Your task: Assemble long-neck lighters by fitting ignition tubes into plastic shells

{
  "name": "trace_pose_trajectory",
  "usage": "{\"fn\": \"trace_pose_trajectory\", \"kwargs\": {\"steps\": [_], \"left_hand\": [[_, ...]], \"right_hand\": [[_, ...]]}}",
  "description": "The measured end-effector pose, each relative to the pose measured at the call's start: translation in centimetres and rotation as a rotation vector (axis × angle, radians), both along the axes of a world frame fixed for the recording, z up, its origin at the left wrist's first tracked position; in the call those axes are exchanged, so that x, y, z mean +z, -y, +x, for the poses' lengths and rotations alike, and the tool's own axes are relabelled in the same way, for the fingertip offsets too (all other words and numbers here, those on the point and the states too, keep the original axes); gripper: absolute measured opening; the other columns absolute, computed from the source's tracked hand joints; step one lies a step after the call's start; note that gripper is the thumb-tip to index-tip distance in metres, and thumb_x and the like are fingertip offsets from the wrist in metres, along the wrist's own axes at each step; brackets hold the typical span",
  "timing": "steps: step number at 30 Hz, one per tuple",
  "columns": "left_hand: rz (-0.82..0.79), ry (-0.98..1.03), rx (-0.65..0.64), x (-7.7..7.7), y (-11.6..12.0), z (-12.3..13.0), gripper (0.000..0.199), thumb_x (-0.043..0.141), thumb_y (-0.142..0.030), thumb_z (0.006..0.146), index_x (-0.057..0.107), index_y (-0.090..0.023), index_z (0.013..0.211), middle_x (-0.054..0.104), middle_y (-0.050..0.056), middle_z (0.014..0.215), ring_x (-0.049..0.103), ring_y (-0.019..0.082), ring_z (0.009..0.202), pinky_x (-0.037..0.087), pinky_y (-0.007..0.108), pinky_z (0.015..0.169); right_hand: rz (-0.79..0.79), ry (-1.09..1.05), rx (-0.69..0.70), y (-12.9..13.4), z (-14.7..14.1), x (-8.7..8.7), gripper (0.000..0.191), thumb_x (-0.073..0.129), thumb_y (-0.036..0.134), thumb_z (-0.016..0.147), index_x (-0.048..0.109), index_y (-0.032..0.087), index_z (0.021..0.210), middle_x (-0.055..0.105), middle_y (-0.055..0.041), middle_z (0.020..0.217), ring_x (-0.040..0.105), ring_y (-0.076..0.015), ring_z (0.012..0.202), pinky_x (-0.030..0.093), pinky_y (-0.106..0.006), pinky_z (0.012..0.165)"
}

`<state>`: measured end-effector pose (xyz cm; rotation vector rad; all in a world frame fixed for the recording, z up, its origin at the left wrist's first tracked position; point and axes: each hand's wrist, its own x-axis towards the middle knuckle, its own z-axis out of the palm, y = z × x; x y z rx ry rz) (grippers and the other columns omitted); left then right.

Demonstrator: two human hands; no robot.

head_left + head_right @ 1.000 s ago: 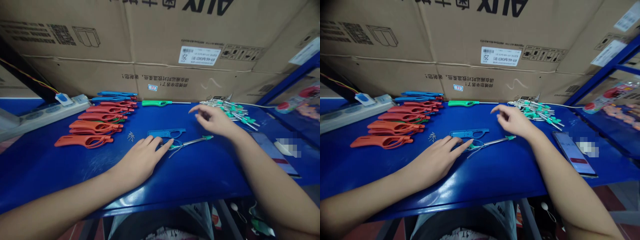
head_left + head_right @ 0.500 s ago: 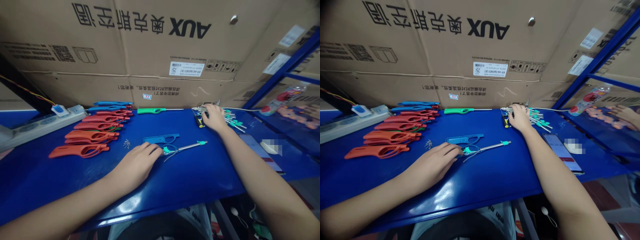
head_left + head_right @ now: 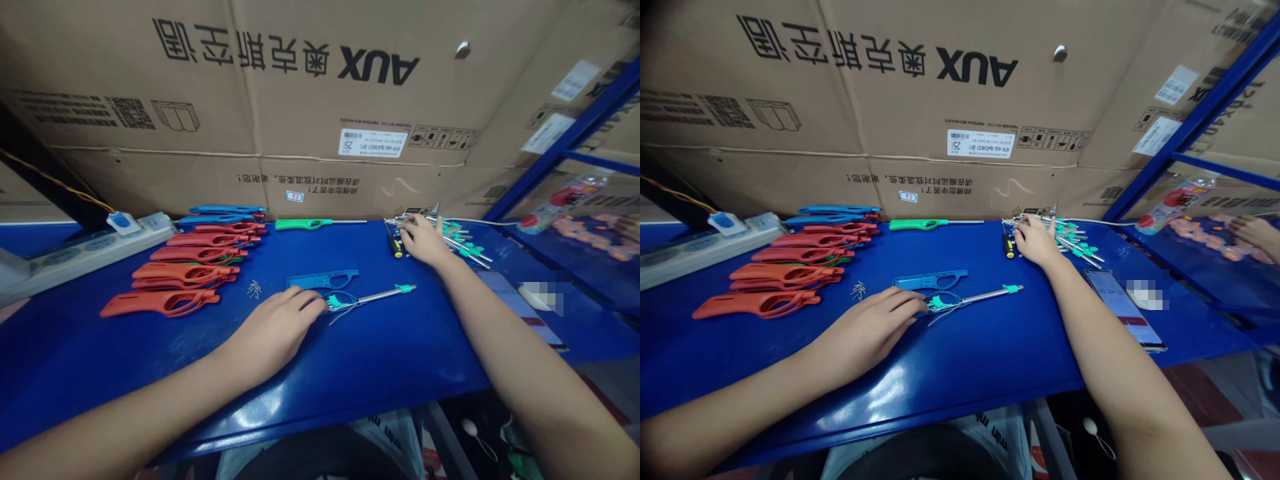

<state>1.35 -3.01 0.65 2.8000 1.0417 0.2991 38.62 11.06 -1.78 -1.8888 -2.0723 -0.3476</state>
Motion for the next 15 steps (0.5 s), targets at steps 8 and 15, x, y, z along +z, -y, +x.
{"fn": "trace_pose_trajectory", "kwargs": {"steps": [8,15], "left_hand": [[-0.139,0.503,0.072,0.1,0.1,0.2,0.02,0.052,-0.024,0.1,0.067,-0.02,0.112,0.068,0.007,0.122,0.06,0.024,0.118,0.05,0.042,0.105],[-0.745,1.101,0.423,0.1,-0.4,1.2,0.048,0.066,-0.045,0.091,0.066,-0.019,0.131,0.072,0.008,0.128,0.066,0.023,0.12,0.053,0.035,0.104]], "right_hand": [[0.312,-0.362,0.209,0.8,-2.6,2.2,0.029,0.055,0.021,0.086,0.079,0.019,0.103,0.068,-0.0141,0.111,0.065,-0.0302,0.109,0.045,-0.058,0.106],[-0.138,-1.146,0.69,7.0,-12.5,3.2,0.018,0.068,0.028,0.089,0.079,0.025,0.102,0.072,-0.0063,0.11,0.069,-0.0193,0.104,0.055,-0.039,0.097]]}}
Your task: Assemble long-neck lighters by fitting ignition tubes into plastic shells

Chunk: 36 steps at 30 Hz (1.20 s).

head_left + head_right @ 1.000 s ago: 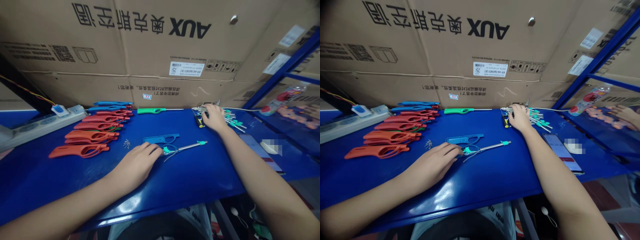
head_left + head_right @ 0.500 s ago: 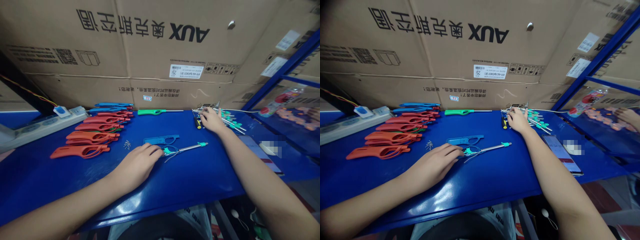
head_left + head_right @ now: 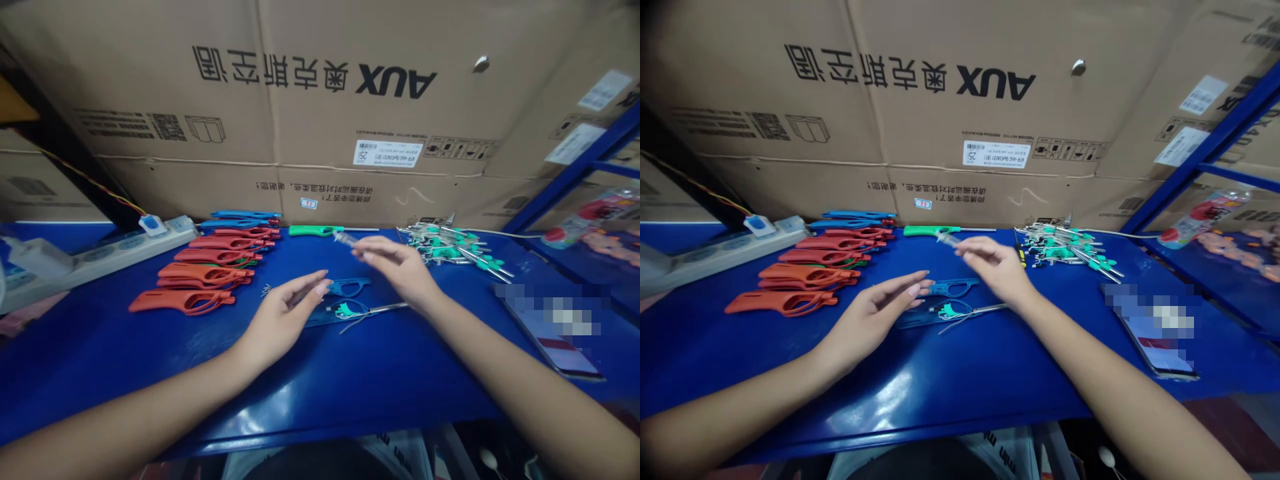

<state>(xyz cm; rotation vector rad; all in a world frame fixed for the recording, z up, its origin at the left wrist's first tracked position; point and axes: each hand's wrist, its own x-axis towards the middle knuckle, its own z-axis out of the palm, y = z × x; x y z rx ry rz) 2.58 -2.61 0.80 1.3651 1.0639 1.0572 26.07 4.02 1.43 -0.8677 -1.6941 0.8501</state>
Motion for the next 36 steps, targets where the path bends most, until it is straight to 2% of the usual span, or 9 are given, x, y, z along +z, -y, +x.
{"fn": "trace_pose_trajectory", "kwargs": {"steps": [4,8,12,16,18,24,27,31,36], "left_hand": [[-0.071,0.164,0.055,-0.3,-0.2,0.0,0.044,0.071,-0.047,0.088,0.072,-0.02,0.123,0.074,0.006,0.125,0.068,0.023,0.117,0.055,0.034,0.101],[-0.057,0.186,0.085,-0.2,-0.5,-0.1,0.036,0.078,-0.047,0.082,0.078,-0.018,0.103,0.078,0.006,0.111,0.072,0.021,0.103,0.058,0.03,0.091],[-0.057,0.164,0.044,-0.2,-0.6,-0.2,0.037,0.079,-0.045,0.08,0.076,-0.017,0.104,0.077,0.007,0.112,0.071,0.021,0.104,0.057,0.031,0.092],[-0.032,0.108,0.042,-0.3,-0.9,-0.4,0.035,0.079,-0.045,0.081,0.072,-0.015,0.097,0.078,0.007,0.102,0.071,0.017,0.091,0.056,0.029,0.088],[-0.024,0.107,0.055,-0.4,-1.0,-0.5,0.035,0.081,-0.043,0.079,0.068,-0.015,0.095,0.077,0.005,0.094,0.07,0.015,0.084,0.055,0.028,0.083],[0.019,0.039,0.019,-0.7,-1.1,-0.5,0.035,0.083,-0.035,0.075,0.067,-0.015,0.098,0.071,0.002,0.087,0.066,0.013,0.079,0.055,0.026,0.076],[0.043,-0.086,-0.032,-0.8,-1.0,-0.6,0.032,0.08,-0.036,0.077,0.07,-0.014,0.099,0.07,0.003,0.084,0.064,0.014,0.076,0.055,0.026,0.069],[0.115,-0.264,-0.075,-1.1,-0.9,-0.8,0.03,0.075,-0.038,0.083,0.074,-0.016,0.103,0.073,0.006,0.088,0.066,0.017,0.077,0.056,0.027,0.066],[0.152,-0.343,-0.123,-1.4,-0.9,-0.9,0.028,0.069,-0.039,0.088,0.075,-0.017,0.105,0.076,0.007,0.096,0.068,0.018,0.08,0.055,0.027,0.066]], "right_hand": [[-0.048,0.11,0.321,3.3,-2.6,-0.3,0.026,0.064,0.024,0.093,0.077,0.026,0.116,0.067,-0.0083,0.122,0.066,-0.0179,0.115,0.055,-0.034,0.098],[-0.039,0.192,0.388,4.0,-2.8,-0.4,0.03,0.061,0.023,0.095,0.074,0.03,0.122,0.066,-0.0078,0.127,0.064,-0.0191,0.12,0.053,-0.036,0.102],[-0.046,0.248,0.447,3.7,-2.4,0.0,0.029,0.059,0.024,0.097,0.073,0.03,0.122,0.068,-0.0062,0.128,0.062,-0.0196,0.123,0.048,-0.039,0.108],[-0.011,0.441,0.488,3.7,-1.4,1.0,0.043,0.067,0.026,0.092,0.062,0.029,0.135,0.065,-0.0065,0.13,0.063,-0.0193,0.113,0.051,-0.036,0.099],[0.007,0.597,0.469,3.6,-0.7,1.5,0.045,0.072,0.027,0.087,0.062,0.025,0.131,0.063,-0.0072,0.125,0.063,-0.0182,0.102,0.052,-0.032,0.09],[-0.002,0.781,0.532,3.2,-0.1,1.6,0.013,0.064,0.009,0.088,0.071,0.019,0.092,0.062,-0.0031,0.099,0.059,-0.0123,0.083,0.047,-0.023,0.073],[-0.044,0.749,0.501,3.2,-0.3,1.5,0.009,0.062,0.012,0.09,0.069,0.017,0.092,0.064,-0.0042,0.097,0.06,-0.0112,0.076,0.046,-0.023,0.066],[-0.308,0.651,0.488,3.2,-0.5,1.7,0.006,0.057,0.021,0.095,0.061,0.017,0.094,0.065,0.0003,0.072,0.064,-0.0111,0.058,0.048,-0.021,0.055],[-0.405,0.592,0.529,2.8,-0.4,1.2,0.013,0.062,0.03,0.094,0.061,0.017,0.094,0.067,0.0008,0.064,0.069,-0.0132,0.061,0.05,-0.02,0.055]]}}
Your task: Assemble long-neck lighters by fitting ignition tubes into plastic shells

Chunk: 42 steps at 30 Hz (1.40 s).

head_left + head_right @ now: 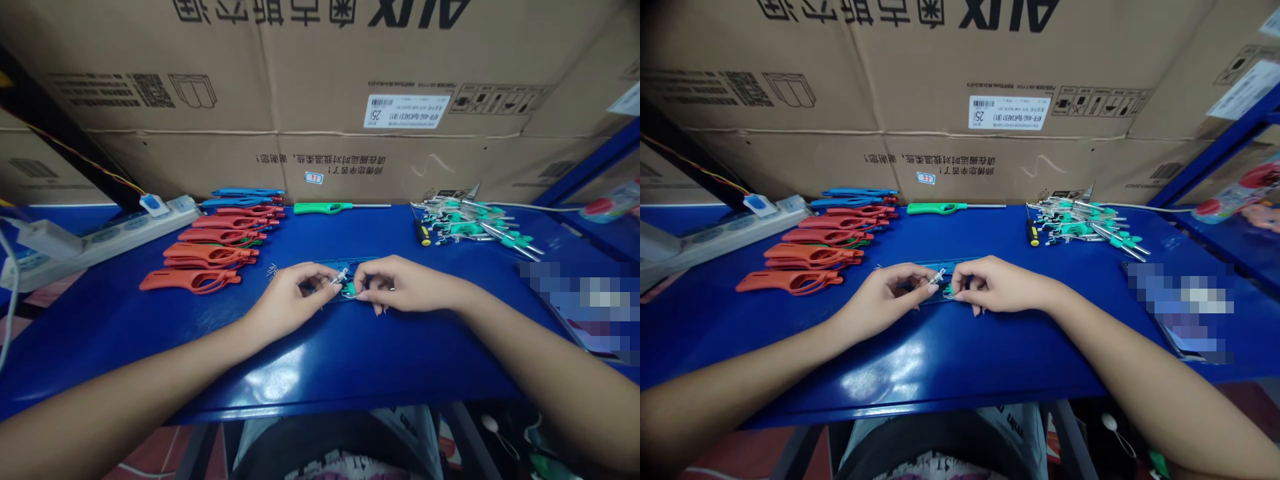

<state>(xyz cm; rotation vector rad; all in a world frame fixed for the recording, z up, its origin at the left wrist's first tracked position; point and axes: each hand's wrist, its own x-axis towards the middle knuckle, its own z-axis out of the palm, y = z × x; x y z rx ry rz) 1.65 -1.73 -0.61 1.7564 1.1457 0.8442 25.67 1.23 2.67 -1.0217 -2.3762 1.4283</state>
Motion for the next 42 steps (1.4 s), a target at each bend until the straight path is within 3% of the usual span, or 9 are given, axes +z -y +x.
{"fn": "trace_pose_trajectory", "kwargs": {"steps": [7,19,32,42], "left_hand": [[0.032,-0.06,-0.019,0.1,0.0,0.2,0.026,0.069,-0.038,0.087,0.078,-0.018,0.102,0.074,0.005,0.088,0.062,0.015,0.071,0.045,0.024,0.06],[0.045,-0.059,-0.007,0.2,0.0,0.2,0.023,0.071,-0.034,0.084,0.079,-0.017,0.097,0.075,0.005,0.088,0.059,0.014,0.068,0.041,0.024,0.059],[0.016,-0.053,-0.017,0.3,-0.1,0.2,0.022,0.072,-0.034,0.083,0.08,-0.018,0.096,0.073,0.004,0.085,0.058,0.013,0.067,0.041,0.024,0.059],[0.031,-0.06,-0.044,0.3,-0.1,0.1,0.026,0.073,-0.035,0.084,0.081,-0.018,0.102,0.072,0.004,0.085,0.057,0.013,0.067,0.04,0.024,0.057]], "right_hand": [[-0.095,-0.083,-0.023,-0.9,0.2,-1.4,0.026,0.064,0.042,0.093,0.062,0.016,0.097,0.063,0.002,0.071,0.063,-0.0083,0.054,0.048,-0.019,0.051],[0.009,-0.137,-0.046,-1.1,0.1,-2.3,0.032,0.059,0.044,0.096,0.067,0.015,0.109,0.062,0.0017,0.072,0.057,-0.0068,0.048,0.048,-0.02,0.049],[-0.035,-0.161,-0.113,-1.2,-0.2,-2.1,0.035,0.066,0.05,0.09,0.066,0.015,0.091,0.057,0.0041,0.064,0.054,-0.0063,0.043,0.044,-0.02,0.043],[-0.041,-0.185,-0.098,-1.1,-0.2,-2.1,0.036,0.067,0.05,0.09,0.066,0.014,0.089,0.057,0.0037,0.064,0.052,-0.0059,0.044,0.044,-0.02,0.045]]}}
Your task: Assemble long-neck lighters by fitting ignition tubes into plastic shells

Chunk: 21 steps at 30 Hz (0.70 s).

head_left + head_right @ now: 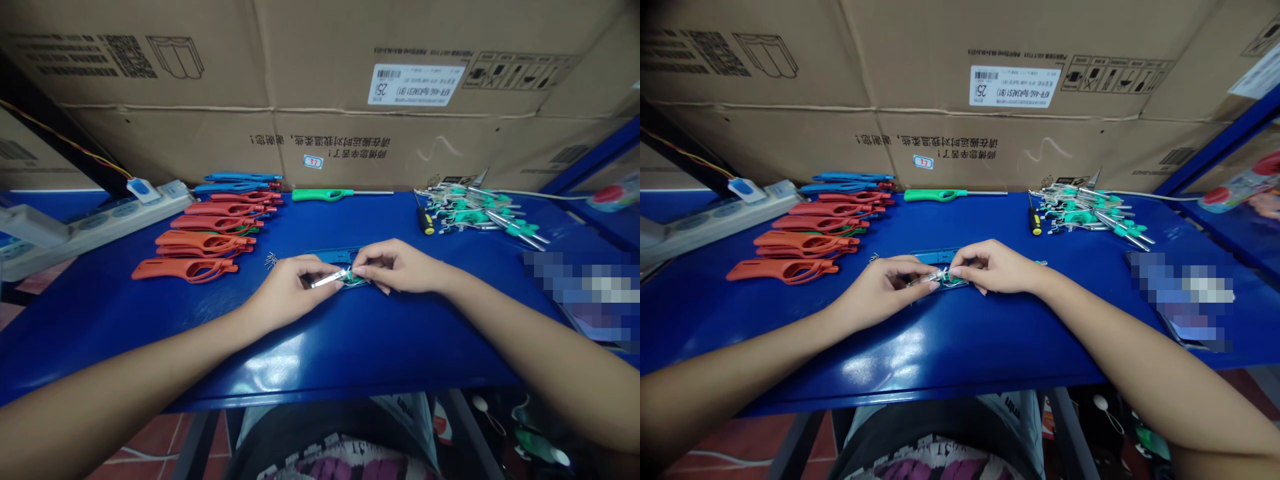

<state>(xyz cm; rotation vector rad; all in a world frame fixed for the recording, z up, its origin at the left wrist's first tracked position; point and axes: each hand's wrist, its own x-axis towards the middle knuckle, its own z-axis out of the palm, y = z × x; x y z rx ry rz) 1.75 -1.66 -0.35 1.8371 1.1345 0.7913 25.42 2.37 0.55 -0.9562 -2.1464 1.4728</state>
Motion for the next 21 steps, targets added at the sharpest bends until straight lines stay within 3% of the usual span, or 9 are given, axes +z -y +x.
{"fn": "trace_pose_trajectory", "kwargs": {"steps": [21], "left_hand": [[-0.014,0.017,-0.012,-0.38,0.16,0.12,0.027,0.074,-0.031,0.084,0.081,-0.02,0.107,0.071,0.004,0.086,0.059,0.014,0.07,0.04,0.025,0.059]], "right_hand": [[0.059,0.008,0.038,-0.08,0.06,-0.38,0.027,0.065,0.04,0.092,0.07,0.013,0.09,0.059,0.0018,0.069,0.052,-0.0051,0.045,0.042,-0.019,0.044]]}}
